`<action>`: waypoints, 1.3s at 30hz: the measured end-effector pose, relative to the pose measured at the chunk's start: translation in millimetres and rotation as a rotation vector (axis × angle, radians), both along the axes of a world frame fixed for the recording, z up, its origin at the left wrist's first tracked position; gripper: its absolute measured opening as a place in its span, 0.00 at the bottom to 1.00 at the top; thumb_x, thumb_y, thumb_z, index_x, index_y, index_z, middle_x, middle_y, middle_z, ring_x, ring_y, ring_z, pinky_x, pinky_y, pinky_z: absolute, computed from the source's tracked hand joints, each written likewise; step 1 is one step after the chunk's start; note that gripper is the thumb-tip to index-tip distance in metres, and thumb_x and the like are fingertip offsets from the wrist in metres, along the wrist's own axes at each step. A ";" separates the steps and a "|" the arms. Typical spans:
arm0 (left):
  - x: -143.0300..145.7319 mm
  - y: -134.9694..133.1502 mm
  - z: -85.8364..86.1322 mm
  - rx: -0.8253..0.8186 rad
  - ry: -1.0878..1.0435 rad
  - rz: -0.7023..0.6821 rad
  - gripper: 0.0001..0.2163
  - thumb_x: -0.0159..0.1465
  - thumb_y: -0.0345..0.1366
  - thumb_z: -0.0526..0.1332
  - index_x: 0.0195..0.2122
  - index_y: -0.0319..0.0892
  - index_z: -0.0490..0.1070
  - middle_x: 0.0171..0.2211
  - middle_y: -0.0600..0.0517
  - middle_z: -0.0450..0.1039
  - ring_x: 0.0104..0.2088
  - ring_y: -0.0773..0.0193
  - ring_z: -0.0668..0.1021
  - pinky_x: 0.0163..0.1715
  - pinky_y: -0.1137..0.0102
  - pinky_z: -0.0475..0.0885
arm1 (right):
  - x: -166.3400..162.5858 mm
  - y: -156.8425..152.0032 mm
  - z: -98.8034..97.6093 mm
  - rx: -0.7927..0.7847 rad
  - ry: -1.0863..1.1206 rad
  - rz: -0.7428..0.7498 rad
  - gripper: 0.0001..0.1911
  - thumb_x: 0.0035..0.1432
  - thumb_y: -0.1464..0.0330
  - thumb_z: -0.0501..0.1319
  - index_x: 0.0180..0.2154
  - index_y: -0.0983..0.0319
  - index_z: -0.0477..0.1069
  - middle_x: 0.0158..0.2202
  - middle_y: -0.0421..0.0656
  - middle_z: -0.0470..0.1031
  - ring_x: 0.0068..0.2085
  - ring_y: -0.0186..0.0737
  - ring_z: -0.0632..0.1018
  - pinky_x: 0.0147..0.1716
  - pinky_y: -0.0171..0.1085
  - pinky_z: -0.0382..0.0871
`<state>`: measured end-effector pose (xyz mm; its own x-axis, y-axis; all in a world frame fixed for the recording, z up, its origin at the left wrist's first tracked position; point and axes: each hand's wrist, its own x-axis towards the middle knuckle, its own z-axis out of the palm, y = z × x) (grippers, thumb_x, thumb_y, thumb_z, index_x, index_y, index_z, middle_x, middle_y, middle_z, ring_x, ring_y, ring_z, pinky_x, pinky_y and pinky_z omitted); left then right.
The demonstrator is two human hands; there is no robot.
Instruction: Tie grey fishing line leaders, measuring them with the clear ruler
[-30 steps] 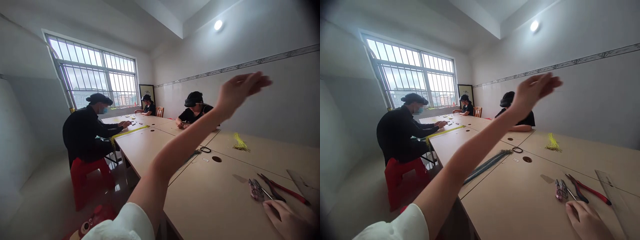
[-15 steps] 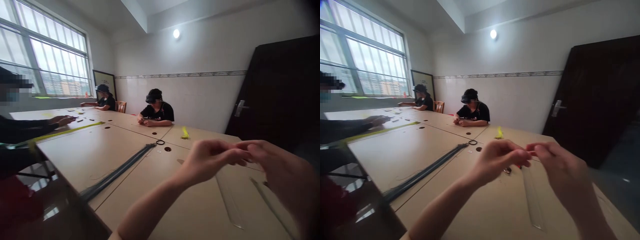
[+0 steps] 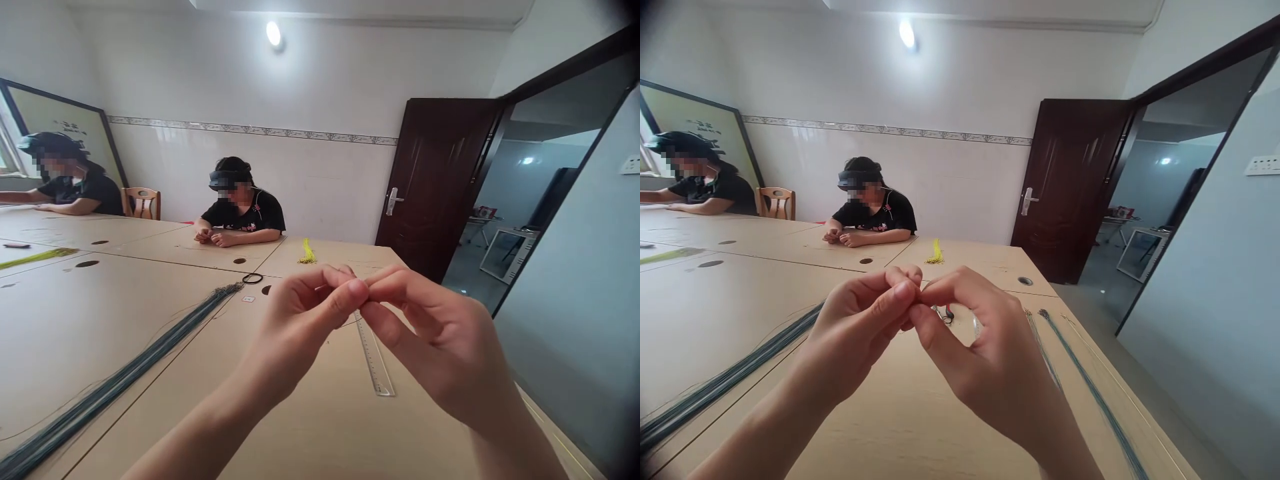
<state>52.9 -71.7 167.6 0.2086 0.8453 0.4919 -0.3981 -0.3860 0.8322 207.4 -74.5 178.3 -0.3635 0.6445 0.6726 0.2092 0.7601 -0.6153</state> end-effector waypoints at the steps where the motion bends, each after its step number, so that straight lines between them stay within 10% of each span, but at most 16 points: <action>1: 0.1 0.0 -0.4 0.003 0.001 0.005 0.10 0.61 0.38 0.65 0.26 0.40 0.72 0.26 0.55 0.65 0.28 0.72 0.65 0.27 0.77 0.61 | -0.7 0.0 -0.7 0.009 0.012 0.005 0.04 0.61 0.68 0.59 0.36 0.55 0.72 0.39 0.36 0.76 0.41 0.32 0.76 0.43 0.32 0.70; 27: -3.4 -4.0 -0.4 0.135 0.058 -0.042 0.07 0.64 0.36 0.62 0.29 0.40 0.72 0.31 0.55 0.68 0.31 0.72 0.67 0.30 0.79 0.64 | -0.4 -5.9 0.4 0.064 0.056 -0.004 0.07 0.58 0.73 0.59 0.31 0.56 0.73 0.33 0.34 0.75 0.35 0.28 0.74 0.36 0.28 0.68; 39: -6.2 -5.2 -2.3 0.084 0.052 -0.066 0.08 0.64 0.40 0.61 0.30 0.42 0.71 0.32 0.54 0.65 0.28 0.70 0.65 0.29 0.73 0.63 | -3.4 -5.9 1.7 -0.217 0.246 0.146 0.10 0.61 0.70 0.57 0.29 0.60 0.74 0.29 0.39 0.74 0.31 0.33 0.75 0.29 0.31 0.73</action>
